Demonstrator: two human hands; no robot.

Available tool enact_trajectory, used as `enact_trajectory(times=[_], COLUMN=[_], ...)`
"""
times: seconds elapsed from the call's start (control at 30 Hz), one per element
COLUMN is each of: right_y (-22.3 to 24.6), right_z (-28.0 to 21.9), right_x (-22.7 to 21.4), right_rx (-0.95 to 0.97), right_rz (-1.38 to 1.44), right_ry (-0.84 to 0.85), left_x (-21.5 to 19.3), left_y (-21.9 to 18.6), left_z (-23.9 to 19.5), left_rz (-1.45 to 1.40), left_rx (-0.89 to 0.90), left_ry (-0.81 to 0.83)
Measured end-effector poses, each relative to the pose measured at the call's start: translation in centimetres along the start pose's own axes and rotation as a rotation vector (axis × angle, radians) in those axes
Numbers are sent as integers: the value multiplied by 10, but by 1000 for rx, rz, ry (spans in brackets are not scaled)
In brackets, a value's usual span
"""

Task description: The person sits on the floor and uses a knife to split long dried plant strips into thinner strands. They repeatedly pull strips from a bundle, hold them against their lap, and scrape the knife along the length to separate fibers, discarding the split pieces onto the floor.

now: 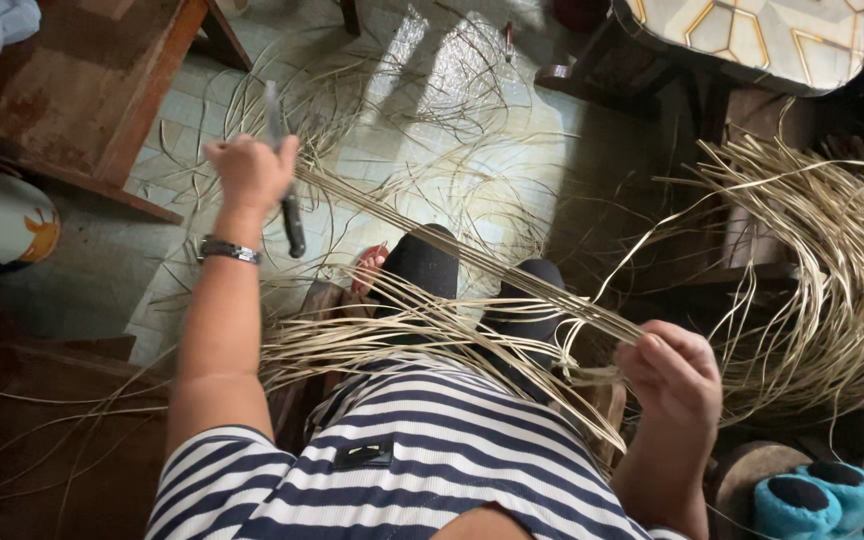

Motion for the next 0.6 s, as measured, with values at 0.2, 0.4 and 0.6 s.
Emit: enact_trajectory(times=[0.2,0.4,0.6], right_y=[14,2,-122], right_z=[-5,38,93], right_x=[-35,29,9], right_rx=[-130,82,205], right_rz=[161,-28,386], right_ry=[114,-399,-124], left_x=[14,3,-11], left_y=[78,23,-148], left_z=[19,18,-68], left_rz=[325,118,-275], left_rx=[-138,-109,318], left_ry=[-75,-278,-528])
Point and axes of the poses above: each hand's wrist, its own z-axis towards the middle knuckle, its own x-axis out of the palm, y = z × x, the point moved 1 cm from there along z, towards the middle knuckle, and after that the axes turned 4 degrees about y, right-handed, at the moved point
